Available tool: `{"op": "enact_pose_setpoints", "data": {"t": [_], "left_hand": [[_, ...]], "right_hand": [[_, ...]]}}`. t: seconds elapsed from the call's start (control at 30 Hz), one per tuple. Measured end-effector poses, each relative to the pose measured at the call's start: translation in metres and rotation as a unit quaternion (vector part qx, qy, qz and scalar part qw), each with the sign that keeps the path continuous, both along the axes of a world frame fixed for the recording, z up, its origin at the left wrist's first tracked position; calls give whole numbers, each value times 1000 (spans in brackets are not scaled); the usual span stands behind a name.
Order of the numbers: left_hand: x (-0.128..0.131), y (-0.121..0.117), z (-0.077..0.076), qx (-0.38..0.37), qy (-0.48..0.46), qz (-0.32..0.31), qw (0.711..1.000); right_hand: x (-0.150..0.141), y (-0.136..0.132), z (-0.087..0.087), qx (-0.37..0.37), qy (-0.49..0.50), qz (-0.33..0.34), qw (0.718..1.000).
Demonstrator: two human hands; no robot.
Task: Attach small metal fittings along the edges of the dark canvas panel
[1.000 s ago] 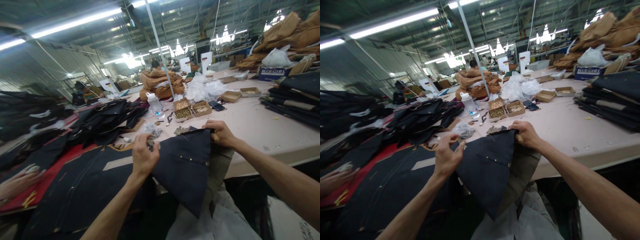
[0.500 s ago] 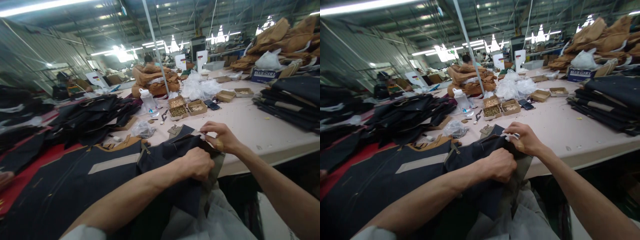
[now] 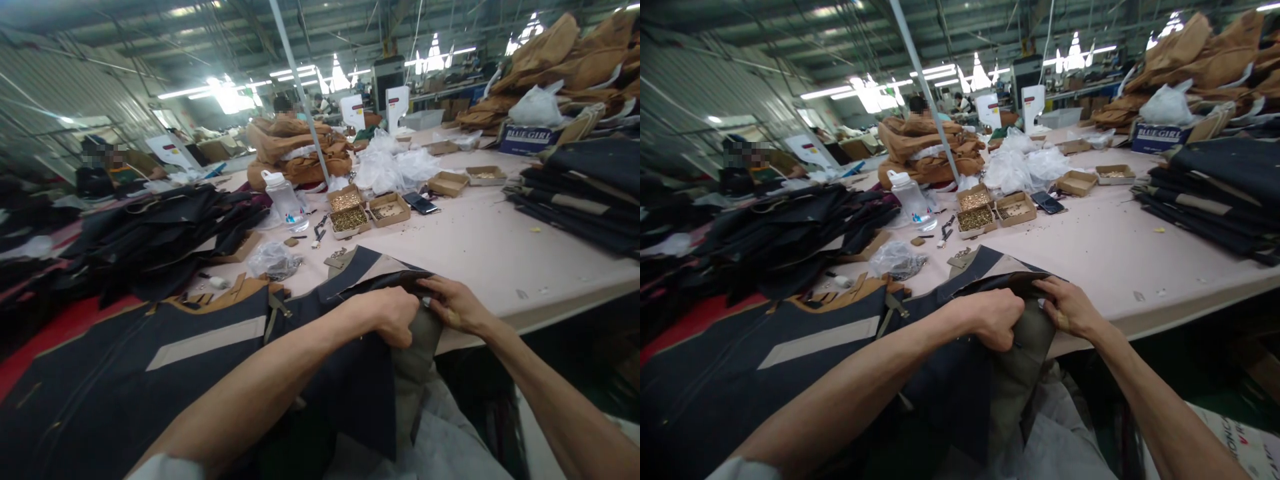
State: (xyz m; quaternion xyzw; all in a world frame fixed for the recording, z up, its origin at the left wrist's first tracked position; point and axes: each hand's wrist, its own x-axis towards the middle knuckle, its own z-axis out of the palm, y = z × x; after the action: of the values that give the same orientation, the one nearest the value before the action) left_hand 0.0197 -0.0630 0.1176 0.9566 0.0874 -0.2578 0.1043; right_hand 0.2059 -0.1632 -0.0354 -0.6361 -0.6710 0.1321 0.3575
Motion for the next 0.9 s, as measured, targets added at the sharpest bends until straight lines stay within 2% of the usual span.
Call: {"op": "enact_pose_setpoints", "data": {"t": [0.17,0.3,0.43,0.53,0.6,0.73,0.9], "left_hand": [[10,22,-13,-3,2,30,1000],[15,32,-40,12,-54,36,998],[19,35,-70,43,-119,124,984],[21,43,-84,91,-163,179,966],[20,52,-89,93,-195,168,962],[16,66,-96,40,-244,125,961],[17,66,-110,31,-278,97,955]], "right_hand": [[-2,14,-1,-62,-48,-23,997],[-4,16,-2,-64,-59,-22,996],[-1,16,-9,-70,-5,-7,998],[1,17,-15,-58,68,-20,996],[-1,18,-18,-35,102,-41,993],[-7,19,-20,7,126,-81,989],[-10,18,-24,22,107,-95,989]]}}
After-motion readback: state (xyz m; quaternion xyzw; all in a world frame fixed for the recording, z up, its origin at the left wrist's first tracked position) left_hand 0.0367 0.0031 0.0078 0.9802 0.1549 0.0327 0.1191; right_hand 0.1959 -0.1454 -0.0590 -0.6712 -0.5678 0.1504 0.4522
